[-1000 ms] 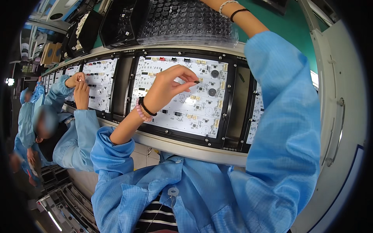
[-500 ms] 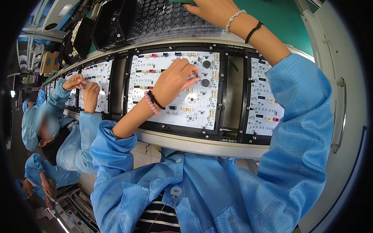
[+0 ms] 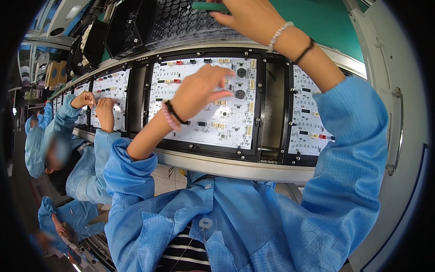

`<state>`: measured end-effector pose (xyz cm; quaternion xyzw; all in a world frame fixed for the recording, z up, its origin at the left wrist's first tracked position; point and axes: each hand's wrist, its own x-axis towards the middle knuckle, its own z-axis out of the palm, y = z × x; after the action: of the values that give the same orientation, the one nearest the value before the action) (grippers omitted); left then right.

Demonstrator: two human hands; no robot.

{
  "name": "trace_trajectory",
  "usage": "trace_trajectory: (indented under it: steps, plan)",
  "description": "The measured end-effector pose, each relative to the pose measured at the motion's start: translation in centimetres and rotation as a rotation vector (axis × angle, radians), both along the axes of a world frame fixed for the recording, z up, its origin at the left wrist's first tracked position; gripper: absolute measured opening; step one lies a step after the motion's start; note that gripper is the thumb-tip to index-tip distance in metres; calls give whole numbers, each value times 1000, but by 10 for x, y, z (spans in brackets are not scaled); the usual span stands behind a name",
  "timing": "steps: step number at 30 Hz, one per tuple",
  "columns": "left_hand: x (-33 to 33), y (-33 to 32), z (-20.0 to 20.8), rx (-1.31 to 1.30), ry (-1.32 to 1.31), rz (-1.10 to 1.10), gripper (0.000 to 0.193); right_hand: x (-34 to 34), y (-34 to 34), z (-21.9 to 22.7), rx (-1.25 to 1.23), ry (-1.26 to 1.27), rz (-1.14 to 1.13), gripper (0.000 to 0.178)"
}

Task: Assembling small electronic components onto circuit board panels on a production line.

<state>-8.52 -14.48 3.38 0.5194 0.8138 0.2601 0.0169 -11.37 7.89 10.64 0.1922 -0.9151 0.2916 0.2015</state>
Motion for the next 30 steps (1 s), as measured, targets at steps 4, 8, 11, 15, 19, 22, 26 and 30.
trace_trajectory:
  steps: [4, 8, 11, 15, 19, 22, 26, 30]
  plan:
    - [-62, -32, 49, 83, -127, 319, 24, 34, 8, -11, -91, -121, 21, 31]
    - [-178, -107, 51, 323, 432, 692, 15, 81, -10, -18, -83, -171, 92, 31]
    - [-261, -181, 13, 50, 610, 738, 18, 95, -29, -15, 70, -470, 177, 31]
    - [-290, -182, -21, -486, 259, 744, 22, 105, -33, -21, 114, -576, 140, 30]
    - [-290, -186, -17, -418, 169, 744, 24, 125, -43, -29, 150, -701, 82, 31]
    - [-286, -183, -5, -366, 118, 770, 25, 143, -48, -41, 182, -711, 24, 32]
    - [-271, -174, -1, -322, 193, 797, 21, 157, -49, -57, 133, -679, -27, 32]
    - [-248, -164, 6, 120, 124, 757, 10, 162, -53, -64, 84, -632, -31, 32]
